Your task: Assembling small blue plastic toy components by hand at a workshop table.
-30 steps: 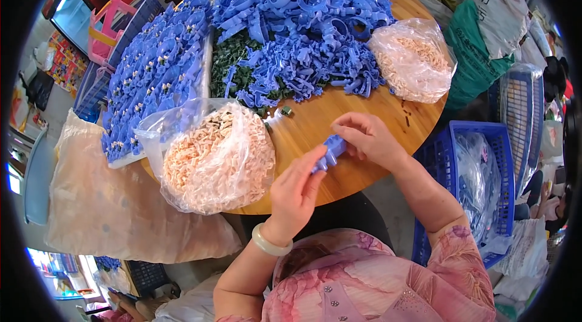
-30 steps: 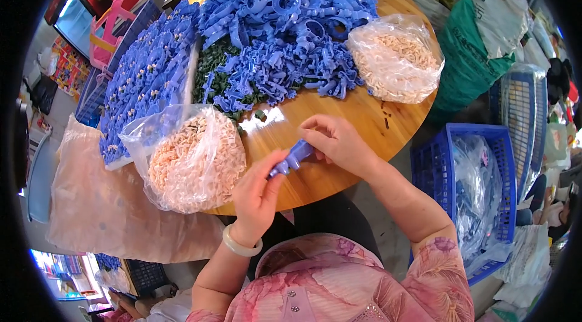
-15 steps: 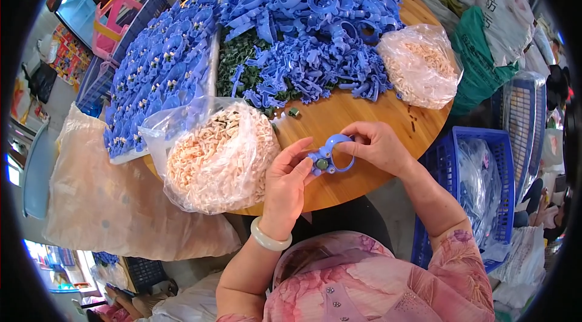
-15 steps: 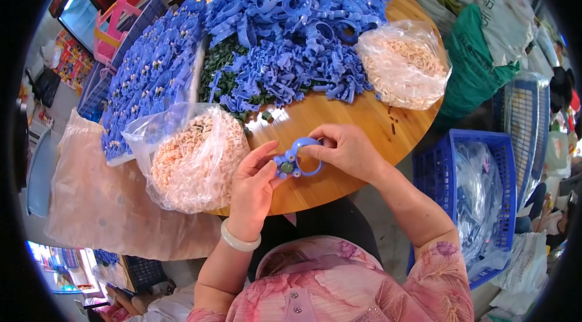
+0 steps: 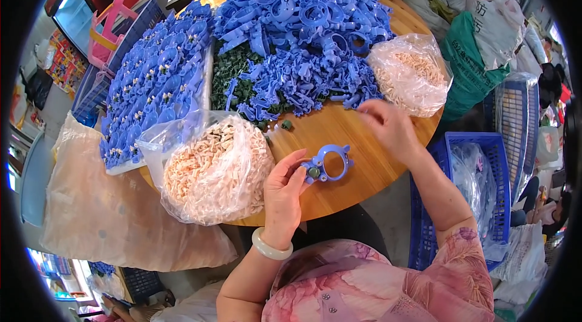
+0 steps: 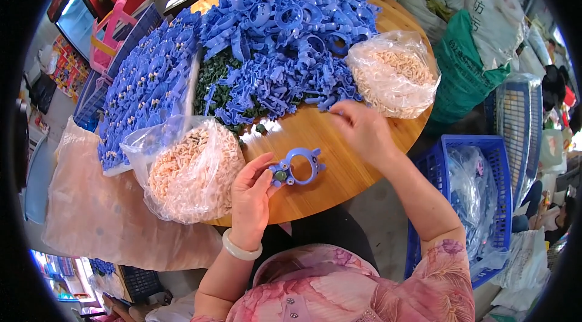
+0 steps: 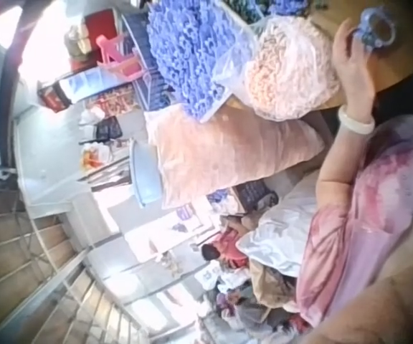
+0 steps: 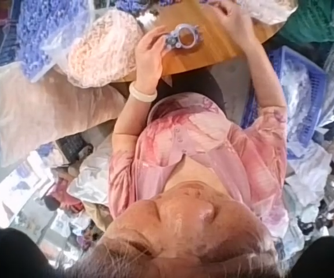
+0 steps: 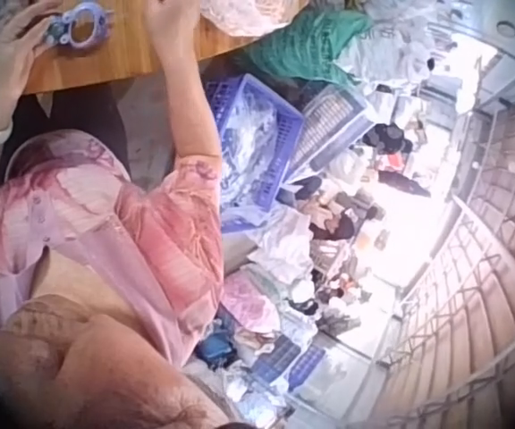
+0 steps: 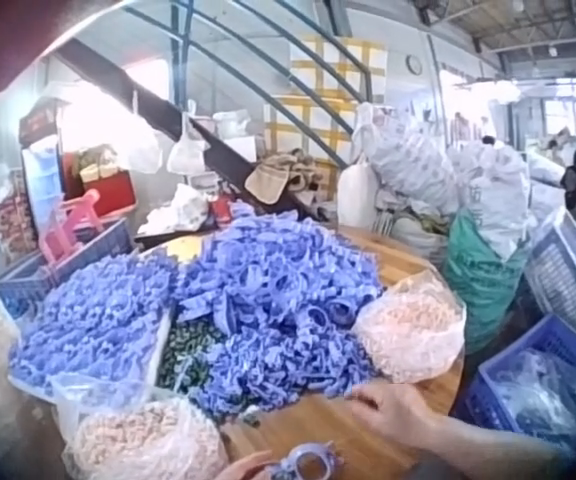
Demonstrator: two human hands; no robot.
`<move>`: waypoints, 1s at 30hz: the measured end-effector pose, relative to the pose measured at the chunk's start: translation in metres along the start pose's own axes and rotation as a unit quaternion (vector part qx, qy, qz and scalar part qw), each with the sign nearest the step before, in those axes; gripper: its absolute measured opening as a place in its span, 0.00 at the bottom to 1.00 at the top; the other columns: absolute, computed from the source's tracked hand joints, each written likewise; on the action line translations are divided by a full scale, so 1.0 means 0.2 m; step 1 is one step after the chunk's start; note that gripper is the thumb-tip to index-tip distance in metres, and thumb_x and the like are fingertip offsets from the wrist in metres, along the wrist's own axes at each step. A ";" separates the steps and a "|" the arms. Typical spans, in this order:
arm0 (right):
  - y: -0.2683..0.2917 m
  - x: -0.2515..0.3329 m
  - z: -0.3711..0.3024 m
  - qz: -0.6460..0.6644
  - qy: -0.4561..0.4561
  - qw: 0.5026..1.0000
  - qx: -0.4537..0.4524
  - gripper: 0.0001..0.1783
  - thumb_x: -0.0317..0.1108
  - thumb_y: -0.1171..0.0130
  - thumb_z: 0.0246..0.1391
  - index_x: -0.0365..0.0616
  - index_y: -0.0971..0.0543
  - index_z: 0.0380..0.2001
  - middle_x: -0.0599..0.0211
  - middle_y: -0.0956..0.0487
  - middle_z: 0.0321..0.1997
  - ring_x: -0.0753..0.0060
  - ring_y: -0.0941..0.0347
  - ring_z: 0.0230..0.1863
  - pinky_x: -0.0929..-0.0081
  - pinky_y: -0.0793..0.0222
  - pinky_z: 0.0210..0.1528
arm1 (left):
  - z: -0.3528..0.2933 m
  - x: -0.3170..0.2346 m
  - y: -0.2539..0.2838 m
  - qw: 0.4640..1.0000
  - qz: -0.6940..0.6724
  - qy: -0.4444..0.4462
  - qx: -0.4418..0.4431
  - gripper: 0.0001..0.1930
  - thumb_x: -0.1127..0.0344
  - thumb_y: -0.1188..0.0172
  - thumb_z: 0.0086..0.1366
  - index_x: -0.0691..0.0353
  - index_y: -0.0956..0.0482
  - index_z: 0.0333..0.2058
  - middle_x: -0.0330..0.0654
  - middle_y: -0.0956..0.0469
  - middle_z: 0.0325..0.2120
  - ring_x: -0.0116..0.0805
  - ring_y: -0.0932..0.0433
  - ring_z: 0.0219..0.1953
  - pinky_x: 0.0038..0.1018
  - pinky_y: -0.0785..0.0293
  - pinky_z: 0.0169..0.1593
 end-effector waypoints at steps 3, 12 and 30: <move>0.03 -0.07 0.08 -0.127 -0.028 0.991 -0.033 0.12 0.37 0.40 0.50 0.45 0.23 0.38 0.62 0.23 0.25 0.60 0.26 0.28 0.66 0.32 0.30 | 0.00 0.00 0.00 1.000 0.005 -0.001 0.000 0.15 0.76 0.53 0.66 0.67 0.30 0.50 0.43 0.25 0.40 0.30 0.24 0.42 0.29 0.24 0.47; 0.01 -0.04 0.02 -0.053 -0.005 0.997 0.049 0.13 0.33 0.37 0.46 0.43 0.24 0.37 0.63 0.23 0.28 0.66 0.26 0.29 0.70 0.31 0.33 | 0.00 -0.01 0.00 1.000 -0.014 0.006 -0.010 0.15 0.76 0.52 0.66 0.66 0.29 0.51 0.40 0.26 0.39 0.26 0.25 0.40 0.25 0.25 0.46; 0.11 0.00 -0.10 -0.050 0.210 0.955 0.203 0.16 0.23 0.44 0.48 0.45 0.24 0.43 0.66 0.29 0.49 0.62 0.29 0.47 0.71 0.31 0.45 | 0.00 -0.01 0.01 1.000 -0.021 0.016 0.006 0.15 0.75 0.51 0.66 0.65 0.30 0.52 0.40 0.25 0.39 0.26 0.24 0.40 0.26 0.24 0.45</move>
Point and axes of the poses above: each hand's wrist, its own z-axis towards the middle knuckle, its own y-axis out of the back of the hand, x = y × z, the point moved 4 cm from there along z, towards the middle knuckle
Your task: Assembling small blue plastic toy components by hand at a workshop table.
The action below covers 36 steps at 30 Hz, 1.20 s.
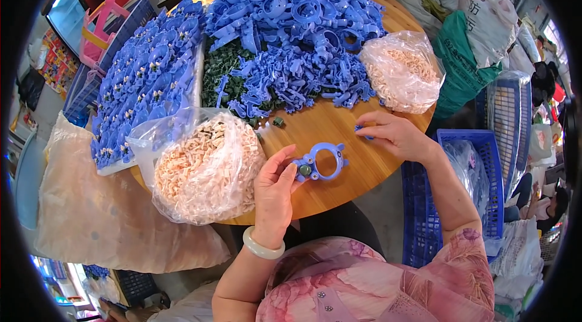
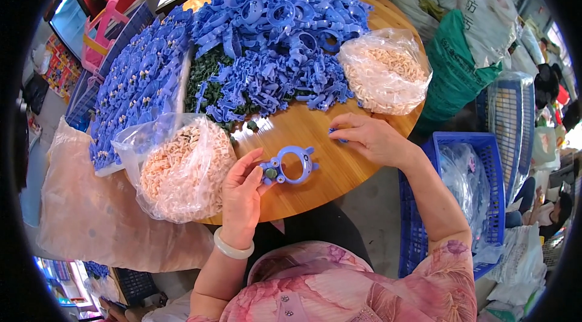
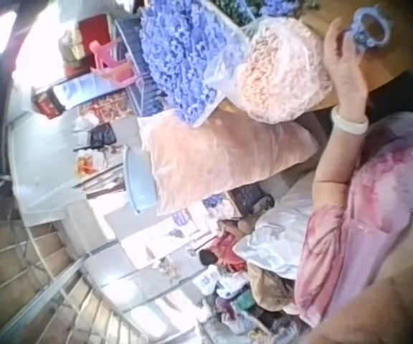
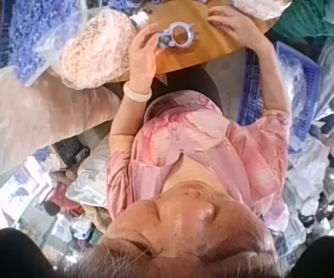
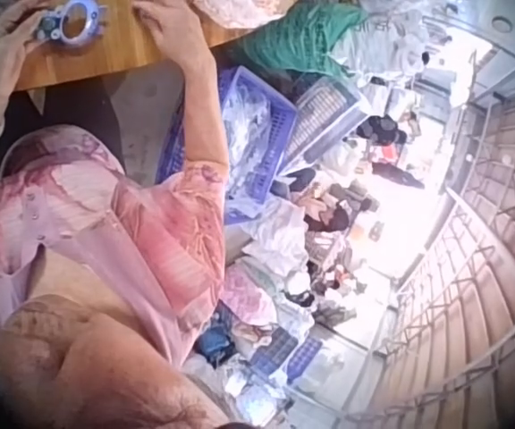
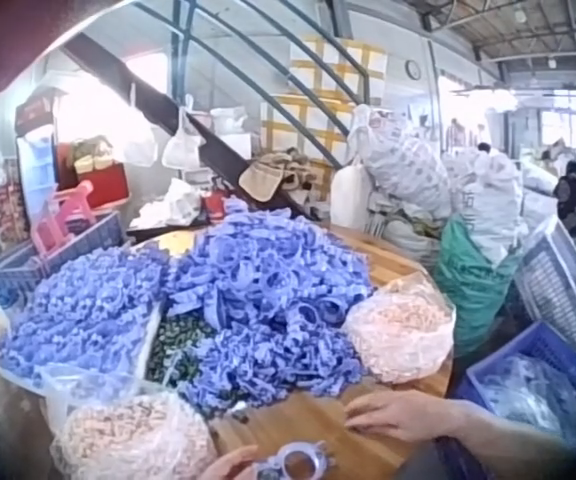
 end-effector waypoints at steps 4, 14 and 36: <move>0.00 0.01 0.02 0.019 -0.061 0.997 0.039 0.16 0.26 0.41 0.48 0.47 0.23 0.42 0.66 0.27 0.45 0.63 0.28 0.43 0.71 0.30 0.41 | 0.00 0.00 0.01 1.000 -0.002 -0.003 0.002 0.16 0.75 0.51 0.66 0.67 0.31 0.52 0.42 0.25 0.39 0.28 0.23 0.40 0.28 0.23 0.46; -0.06 0.01 0.03 -0.071 0.017 0.993 -0.094 0.07 0.29 0.42 0.51 0.40 0.23 0.35 0.67 0.24 0.33 0.67 0.25 0.33 0.73 0.30 0.34 | -0.01 0.00 0.00 1.000 -0.002 -0.009 -0.003 0.16 0.75 0.50 0.65 0.67 0.31 0.52 0.43 0.24 0.39 0.30 0.23 0.40 0.29 0.23 0.46; -0.15 0.35 0.20 0.203 -0.021 0.977 -0.065 0.09 0.20 0.40 0.47 0.43 0.21 0.34 0.64 0.24 0.35 0.64 0.25 0.36 0.75 0.29 0.37 | -0.02 0.02 -0.01 0.997 0.046 -0.059 0.009 0.17 0.77 0.50 0.65 0.66 0.31 0.53 0.39 0.25 0.40 0.22 0.27 0.40 0.19 0.29 0.44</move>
Point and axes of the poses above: each hand's wrist, its own z-axis towards the middle knuckle, its own y-axis out of the back of the hand, x = y × z, the point moved 4 cm from there along z, towards the middle knuckle
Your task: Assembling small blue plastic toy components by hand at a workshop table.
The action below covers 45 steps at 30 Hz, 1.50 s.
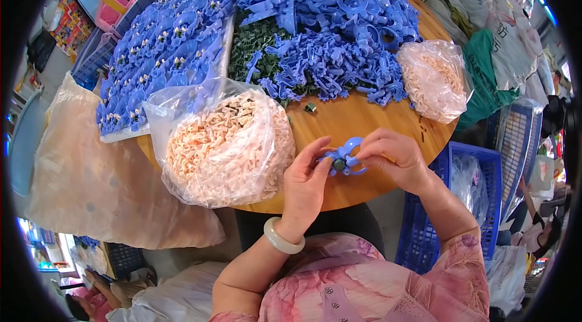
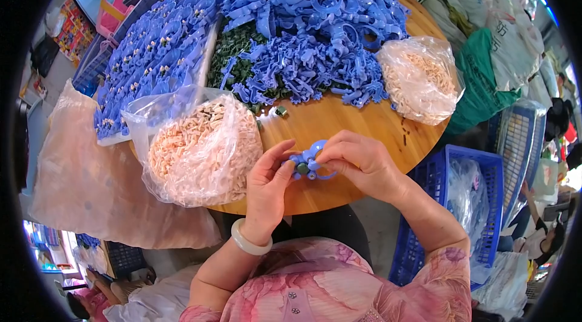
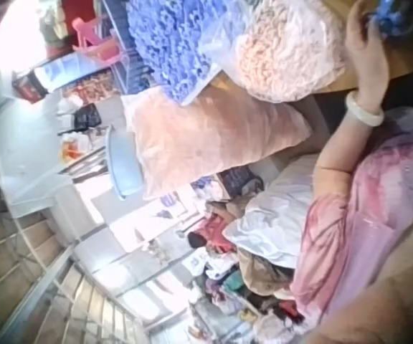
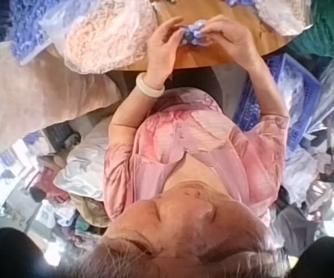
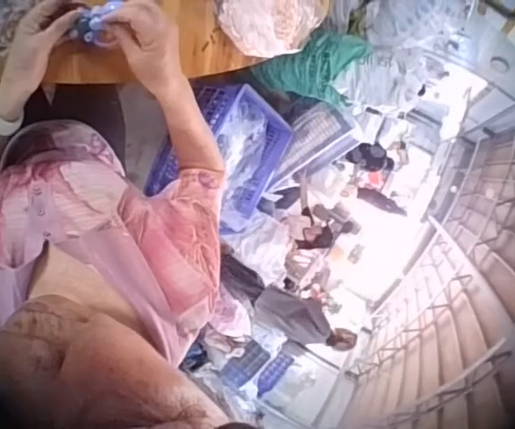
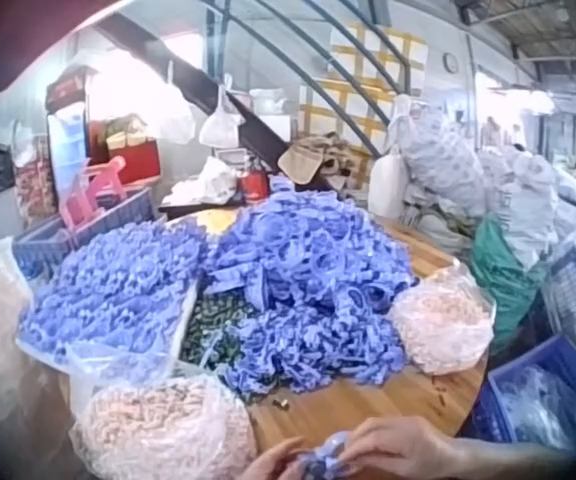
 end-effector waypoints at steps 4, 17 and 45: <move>0.00 -0.01 -0.01 -0.026 0.015 1.000 0.009 0.10 0.20 0.40 0.47 0.43 0.21 0.34 0.64 0.24 0.35 0.64 0.25 0.36 0.75 0.29 0.37 | -0.01 0.00 0.00 1.000 0.020 -0.018 0.006 0.17 0.77 0.50 0.65 0.66 0.31 0.53 0.40 0.25 0.41 0.23 0.27 0.41 0.20 0.29 0.46; 0.02 -0.02 0.03 -0.009 0.017 0.999 0.042 0.09 0.21 0.39 0.47 0.44 0.20 0.33 0.65 0.24 0.34 0.66 0.24 0.36 0.76 0.29 0.36 | -0.02 0.00 0.00 0.998 0.049 -0.036 0.015 0.17 0.78 0.51 0.65 0.66 0.31 0.54 0.40 0.25 0.42 0.24 0.28 0.42 0.19 0.31 0.46; -0.03 -0.02 0.02 -0.139 0.061 0.988 -0.018 0.13 0.26 0.33 0.41 0.48 0.20 0.34 0.67 0.25 0.35 0.66 0.24 0.32 0.76 0.28 0.30 | 0.00 0.00 0.00 1.000 0.028 0.002 0.002 0.16 0.77 0.48 0.64 0.68 0.28 0.51 0.38 0.24 0.36 0.21 0.27 0.37 0.18 0.29 0.43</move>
Point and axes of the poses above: each hand's wrist, its own z-axis towards the middle knuckle, its own y-axis out of the back of the hand, x = y × z, the point moved 4 cm from there along z, towards the middle knuckle
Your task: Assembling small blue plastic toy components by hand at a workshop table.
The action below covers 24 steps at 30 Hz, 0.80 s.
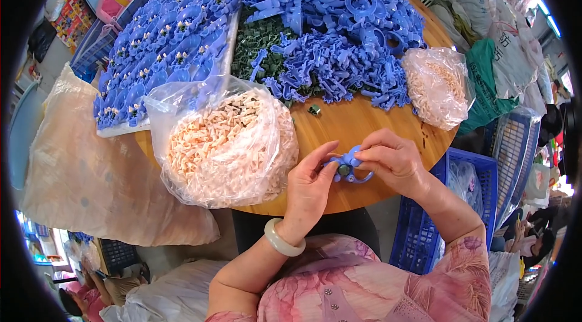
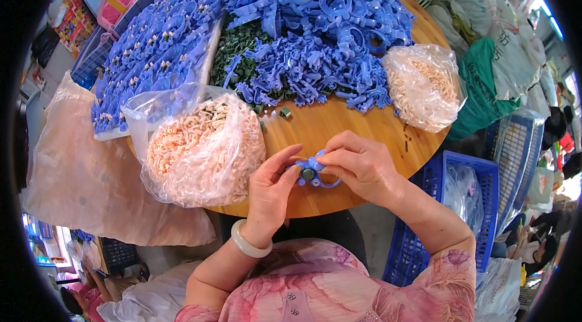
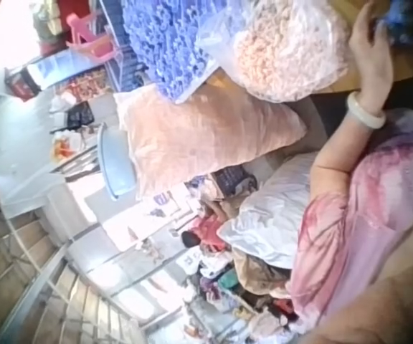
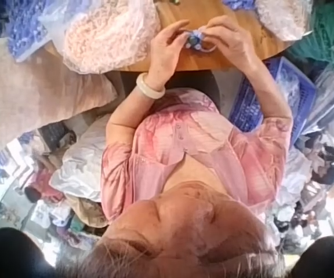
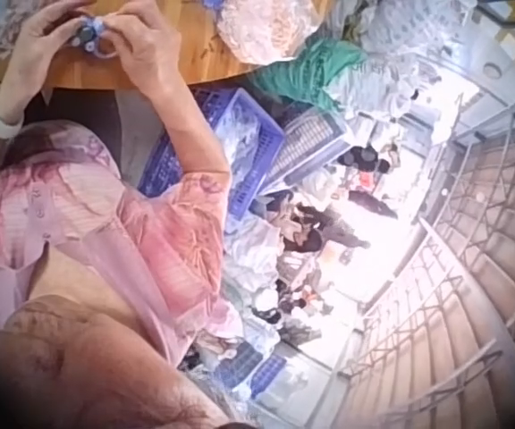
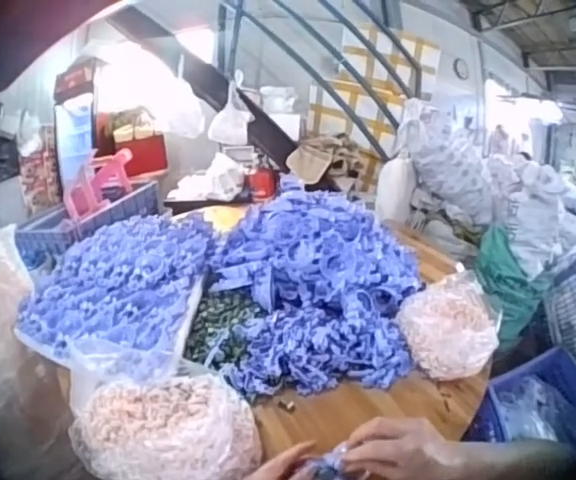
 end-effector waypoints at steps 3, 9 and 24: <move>-0.01 0.00 -0.01 -0.005 0.015 1.000 0.007 0.15 0.24 0.33 0.41 0.45 0.21 0.35 0.64 0.25 0.37 0.66 0.25 0.34 0.76 0.29 0.32 | 0.00 0.00 0.00 1.000 0.014 -0.006 0.014 0.17 0.77 0.50 0.65 0.67 0.29 0.52 0.39 0.25 0.39 0.23 0.27 0.39 0.18 0.30 0.44; 0.11 -0.12 0.03 -0.019 -0.045 0.997 -0.066 0.06 0.28 0.39 0.48 0.43 0.21 0.33 0.64 0.24 0.35 0.66 0.26 0.39 0.73 0.29 0.36 | 0.00 0.02 0.03 1.000 0.012 0.020 -0.008 0.16 0.75 0.50 0.65 0.67 0.29 0.52 0.38 0.26 0.40 0.24 0.26 0.40 0.20 0.27 0.45; 0.16 -0.34 -0.10 -0.164 -0.094 0.982 0.005 0.07 0.28 0.41 0.46 0.44 0.25 0.31 0.65 0.27 0.36 0.60 0.27 0.38 0.67 0.30 0.36 | 0.00 0.02 0.02 0.998 -0.050 0.026 -0.029 0.16 0.75 0.48 0.65 0.68 0.29 0.52 0.37 0.25 0.37 0.21 0.28 0.37 0.18 0.29 0.41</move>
Point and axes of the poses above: each hand's wrist, its own z-axis towards the middle knuckle, its own y-axis out of the back of the hand, x = y × z, the point moved 4 cm from there along z, towards the middle knuckle
